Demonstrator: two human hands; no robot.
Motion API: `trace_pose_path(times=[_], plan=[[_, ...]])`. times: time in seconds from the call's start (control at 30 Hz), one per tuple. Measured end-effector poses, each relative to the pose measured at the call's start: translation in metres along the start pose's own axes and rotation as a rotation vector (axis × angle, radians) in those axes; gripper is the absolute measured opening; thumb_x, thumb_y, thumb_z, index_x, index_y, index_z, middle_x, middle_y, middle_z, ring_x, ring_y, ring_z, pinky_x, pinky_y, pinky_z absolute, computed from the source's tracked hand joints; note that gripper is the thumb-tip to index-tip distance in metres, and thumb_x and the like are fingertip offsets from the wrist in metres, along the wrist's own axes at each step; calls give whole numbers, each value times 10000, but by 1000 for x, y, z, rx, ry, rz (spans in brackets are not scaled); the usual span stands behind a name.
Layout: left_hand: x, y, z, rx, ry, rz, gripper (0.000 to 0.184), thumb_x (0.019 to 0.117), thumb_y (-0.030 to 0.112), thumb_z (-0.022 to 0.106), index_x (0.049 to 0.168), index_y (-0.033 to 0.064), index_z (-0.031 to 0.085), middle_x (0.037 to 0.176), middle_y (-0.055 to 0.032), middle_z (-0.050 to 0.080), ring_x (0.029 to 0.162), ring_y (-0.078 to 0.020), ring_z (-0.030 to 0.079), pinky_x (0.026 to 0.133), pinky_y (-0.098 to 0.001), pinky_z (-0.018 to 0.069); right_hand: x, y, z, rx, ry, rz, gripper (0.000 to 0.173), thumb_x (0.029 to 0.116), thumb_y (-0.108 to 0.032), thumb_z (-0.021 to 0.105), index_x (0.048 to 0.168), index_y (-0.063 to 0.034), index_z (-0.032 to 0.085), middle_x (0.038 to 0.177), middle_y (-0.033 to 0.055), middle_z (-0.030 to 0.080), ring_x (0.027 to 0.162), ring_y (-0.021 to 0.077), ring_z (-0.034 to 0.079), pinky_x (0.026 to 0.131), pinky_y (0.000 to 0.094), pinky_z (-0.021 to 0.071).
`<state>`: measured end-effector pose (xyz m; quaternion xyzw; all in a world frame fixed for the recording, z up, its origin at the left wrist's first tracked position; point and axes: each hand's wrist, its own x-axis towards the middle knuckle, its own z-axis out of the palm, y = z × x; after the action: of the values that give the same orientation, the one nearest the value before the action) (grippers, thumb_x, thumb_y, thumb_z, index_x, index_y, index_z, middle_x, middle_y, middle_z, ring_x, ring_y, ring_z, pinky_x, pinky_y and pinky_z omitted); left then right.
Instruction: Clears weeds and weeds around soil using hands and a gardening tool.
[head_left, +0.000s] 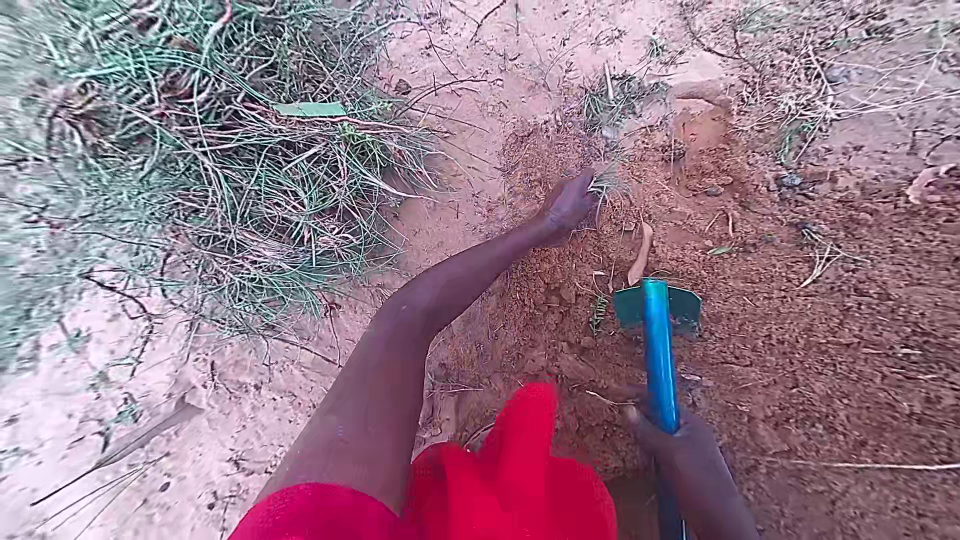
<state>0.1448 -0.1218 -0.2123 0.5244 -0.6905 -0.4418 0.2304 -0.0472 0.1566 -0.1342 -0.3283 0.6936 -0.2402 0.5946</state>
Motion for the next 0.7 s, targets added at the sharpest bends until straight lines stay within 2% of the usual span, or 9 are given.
trace_pose_path(times=[0.07,0.2,0.27,0.33,0.43,0.5,0.53,0.63,0.7], plan=[[2,4,-18,43,204,-59,351,1012,87,573,1289,-129,586,1146,-320,679,1127,-435,663,1015,-560,485,0,-1,1,2,3,19,251,870,-68,670,1119,-45,649,640,-77,568,464,15,506,453,178,461],[65,2,-81,184,449,-288,610,916,160,686,1468,11,475,1214,-246,691,1173,-402,665,978,-580,522,1,1,0,2,5,7,269,847,-71,685,1113,-49,651,632,-90,561,461,12,495,450,182,457],[93,4,-104,204,479,-365,605,928,165,678,1474,15,464,1315,-240,646,1247,-383,628,1018,-559,510,0,1,-1,4,-7,14,277,851,-51,682,1126,-47,640,642,-93,571,475,10,507,466,186,466],[104,17,-120,217,371,-413,526,966,114,633,1455,-23,494,1493,-241,502,1366,-383,524,1104,-559,449,0,-1,0,14,-11,32,284,844,-30,678,1127,-41,647,644,-96,571,487,8,508,481,188,468],[132,6,-112,459,247,-286,365,1000,85,579,1353,-3,614,1574,-212,417,1402,-371,488,1114,-529,449,0,-3,-1,8,-11,22,283,836,-13,682,1117,-36,657,646,-108,580,496,-8,508,491,178,463],[152,-32,-92,593,304,-5,307,936,26,590,1225,8,694,1457,-220,534,1373,-411,482,1101,-564,421,0,-2,0,8,-12,25,271,833,-17,687,1102,-43,668,631,-118,587,484,-17,502,479,171,447],[154,-43,-87,583,323,93,316,919,4,592,1220,5,689,1406,-227,586,1366,-428,490,1105,-582,398,0,-1,0,13,-12,30,269,832,-18,689,1099,-43,668,627,-118,589,480,-17,501,475,171,446],[147,-37,-90,386,306,45,424,996,9,515,1419,4,545,1268,-274,669,1257,-445,615,1077,-584,458,0,-1,3,13,-11,39,268,841,-27,685,1107,-52,665,629,-124,577,486,-16,500,480,174,450],[143,-29,-95,241,311,-40,448,1035,32,477,1482,8,470,1285,-290,656,1253,-451,618,1074,-592,461,1,2,8,21,-17,32,270,844,-44,691,1112,-46,659,632,-112,579,482,-6,505,475,182,463]])
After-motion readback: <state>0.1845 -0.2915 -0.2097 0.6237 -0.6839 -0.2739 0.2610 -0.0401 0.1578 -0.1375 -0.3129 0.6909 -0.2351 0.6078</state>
